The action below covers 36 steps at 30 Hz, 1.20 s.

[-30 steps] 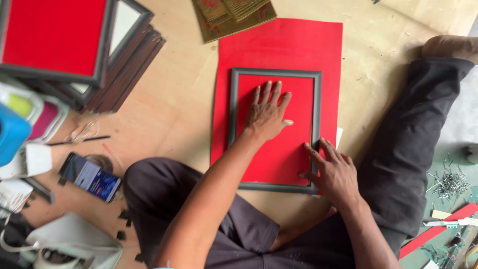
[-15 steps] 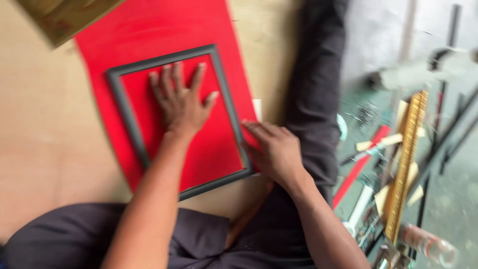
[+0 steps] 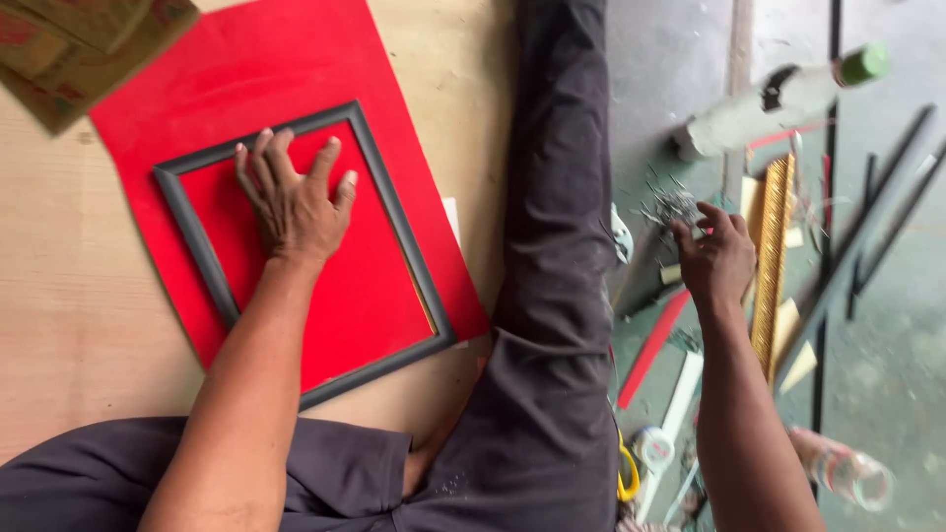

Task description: Secure a decorative picture into a frame using a tool to bend metal tabs.

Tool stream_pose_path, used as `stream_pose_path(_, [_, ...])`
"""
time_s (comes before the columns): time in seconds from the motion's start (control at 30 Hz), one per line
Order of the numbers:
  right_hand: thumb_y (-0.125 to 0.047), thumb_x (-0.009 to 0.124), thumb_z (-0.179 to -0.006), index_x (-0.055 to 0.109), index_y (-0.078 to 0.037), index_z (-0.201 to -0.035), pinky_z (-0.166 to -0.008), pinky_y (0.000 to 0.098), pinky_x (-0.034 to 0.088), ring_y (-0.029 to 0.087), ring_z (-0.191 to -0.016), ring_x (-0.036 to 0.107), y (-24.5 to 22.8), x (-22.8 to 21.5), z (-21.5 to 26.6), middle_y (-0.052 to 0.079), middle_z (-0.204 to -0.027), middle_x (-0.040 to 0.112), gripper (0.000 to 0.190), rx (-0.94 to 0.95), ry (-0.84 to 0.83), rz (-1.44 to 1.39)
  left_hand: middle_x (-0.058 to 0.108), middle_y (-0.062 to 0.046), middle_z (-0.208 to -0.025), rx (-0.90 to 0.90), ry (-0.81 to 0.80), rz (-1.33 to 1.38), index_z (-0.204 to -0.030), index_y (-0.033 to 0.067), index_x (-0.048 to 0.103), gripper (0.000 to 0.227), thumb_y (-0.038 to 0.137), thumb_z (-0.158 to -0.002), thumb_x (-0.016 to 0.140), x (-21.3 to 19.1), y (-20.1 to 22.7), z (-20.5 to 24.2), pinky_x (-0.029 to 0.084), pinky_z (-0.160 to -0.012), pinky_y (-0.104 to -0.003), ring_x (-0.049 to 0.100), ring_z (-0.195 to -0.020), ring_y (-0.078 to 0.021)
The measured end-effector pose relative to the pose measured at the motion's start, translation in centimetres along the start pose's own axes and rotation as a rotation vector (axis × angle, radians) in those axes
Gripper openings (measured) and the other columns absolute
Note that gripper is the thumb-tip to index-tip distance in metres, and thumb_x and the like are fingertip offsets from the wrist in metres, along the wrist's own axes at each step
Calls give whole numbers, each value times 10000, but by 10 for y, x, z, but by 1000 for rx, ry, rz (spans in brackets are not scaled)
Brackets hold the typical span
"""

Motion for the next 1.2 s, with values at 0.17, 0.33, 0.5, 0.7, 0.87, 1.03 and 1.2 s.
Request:
stream_pose_path(0.17, [-7,643,-989,714,-23,-1076,-833,350,557,251,-941,699,49,40,1,127,-1054,695,114,-62,-12,-98,257,-287,-1653,65,40,55,-1473,197,611,521,429,-1014,696,-4,2,-2,71,-1249,-680,186,-1555,-468])
stream_pose_path(0.33, [-34,744,-1014,752,-21,-1053,-850,301,553,212,-917,711,51,38,15,114,-1002,732,43,-109,39,-65,197,-271,-1662,-3,-11,62,-1527,307,527,542,486,-1024,620,-2,-4,-5,40,-1261,-615,138,-1552,-431])
stream_pose_path(0.5, [-76,718,-1014,805,-50,-1192,-808,289,548,140,-816,709,96,36,23,70,-981,754,199,193,0,-131,189,-237,-1674,-26,-18,103,-1525,361,511,528,523,-1025,562,8,-9,-7,16,-1271,-584,104,-1558,-385])
stream_pose_path(0.7, [-20,642,-1098,734,15,-1179,-866,229,567,134,-972,742,82,20,18,101,-1073,732,128,36,20,-264,294,-218,-1611,-47,-56,76,-1460,391,574,446,535,-1041,520,18,-16,-15,65,-1272,-571,209,-1520,-378])
stream_pose_path(0.87, [1,697,-1121,744,63,-1235,-891,254,569,129,-933,704,99,21,9,101,-1024,733,138,73,17,-476,451,-214,-1491,34,132,115,-1380,321,690,486,456,-917,749,-22,-5,-13,193,-1222,-627,362,-1422,-402])
stream_pose_path(1.03, [-69,697,-1084,731,42,-1226,-809,237,566,119,-861,680,76,16,1,68,-1000,723,183,268,11,-609,436,-217,-1536,102,141,87,-1414,286,697,463,438,-981,756,-17,-1,-9,156,-1246,-627,344,-1474,-404])
stream_pose_path(1.2, [-103,700,-1070,732,23,-1152,-771,263,618,115,-857,711,25,8,-3,55,-967,732,154,302,-33,-701,336,-214,-1619,39,30,88,-1459,340,653,422,504,-1073,604,-3,-11,-9,19,-1284,-592,233,-1554,-367])
Point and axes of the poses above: each hand's wrist, its own z-axis away from the middle knuckle, its own x-axis out of the palm, y = z × x, the point moved 10 cm from there along -z, towards the middle knuckle
